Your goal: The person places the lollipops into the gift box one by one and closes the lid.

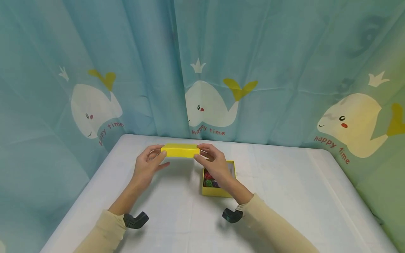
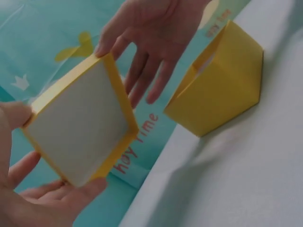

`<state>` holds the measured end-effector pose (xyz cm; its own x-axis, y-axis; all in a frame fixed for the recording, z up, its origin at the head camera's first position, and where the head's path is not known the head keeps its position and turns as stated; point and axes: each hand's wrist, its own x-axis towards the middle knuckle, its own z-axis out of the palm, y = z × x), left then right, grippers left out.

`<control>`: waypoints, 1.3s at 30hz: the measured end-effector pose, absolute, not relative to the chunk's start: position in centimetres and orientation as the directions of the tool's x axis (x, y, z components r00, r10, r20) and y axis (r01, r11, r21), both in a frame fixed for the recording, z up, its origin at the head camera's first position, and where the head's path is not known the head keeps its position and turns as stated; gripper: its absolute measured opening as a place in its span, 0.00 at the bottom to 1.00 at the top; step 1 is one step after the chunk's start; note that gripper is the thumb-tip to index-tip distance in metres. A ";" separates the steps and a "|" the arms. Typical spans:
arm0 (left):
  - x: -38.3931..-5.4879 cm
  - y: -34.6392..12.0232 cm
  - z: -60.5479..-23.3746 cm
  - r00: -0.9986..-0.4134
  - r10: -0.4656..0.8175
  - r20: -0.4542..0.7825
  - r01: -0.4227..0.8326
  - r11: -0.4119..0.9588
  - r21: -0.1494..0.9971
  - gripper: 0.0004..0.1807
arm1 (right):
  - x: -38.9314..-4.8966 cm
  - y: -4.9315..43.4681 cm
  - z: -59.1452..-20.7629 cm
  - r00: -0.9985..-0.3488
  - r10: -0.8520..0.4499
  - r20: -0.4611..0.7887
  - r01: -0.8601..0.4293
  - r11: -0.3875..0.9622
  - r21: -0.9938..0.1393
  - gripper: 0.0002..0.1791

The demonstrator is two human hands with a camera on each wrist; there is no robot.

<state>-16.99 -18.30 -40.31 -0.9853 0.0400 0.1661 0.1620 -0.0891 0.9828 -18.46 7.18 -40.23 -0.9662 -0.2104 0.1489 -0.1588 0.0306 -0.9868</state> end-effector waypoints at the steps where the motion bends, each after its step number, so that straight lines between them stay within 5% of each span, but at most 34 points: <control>1: -17.0 -18.4 -40.4 -0.984 0.064 0.167 0.160 -0.101 0.982 0.24 | -18.5 7.4 -40.2 -0.964 -0.216 0.154 -0.163 0.029 -0.986 0.20; 8: -17.0 -19.1 -40.9 -0.963 0.198 0.182 0.151 -0.163 0.975 0.29 | -18.5 8.9 -40.0 -0.939 -0.318 0.130 -0.137 0.000 -0.991 0.23; 18: -17.2 -19.3 -41.1 -0.944 0.236 0.232 0.229 -0.040 0.973 0.33 | -18.4 10.9 -40.0 -0.909 -0.404 0.107 -0.126 0.020 -0.992 0.30; 30: -17.1 -18.7 -41.1 -0.904 0.350 0.243 0.226 -0.091 0.970 0.44 | -18.5 13.3 -39.7 -0.868 -0.490 0.078 -0.141 0.094 -0.986 0.41; 39: -16.9 -17.7 -40.9 -0.892 0.382 0.240 0.295 0.091 0.951 0.51 | -17.9 14.7 -40.5 -0.838 -0.527 0.143 -0.231 0.105 -0.967 0.42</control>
<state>-16.94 -17.67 -40.94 -0.8924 0.3822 0.2399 0.2948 0.0913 0.9512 -17.94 14.72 -40.48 -0.8381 -0.5266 0.1426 -0.2308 0.1053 -0.9673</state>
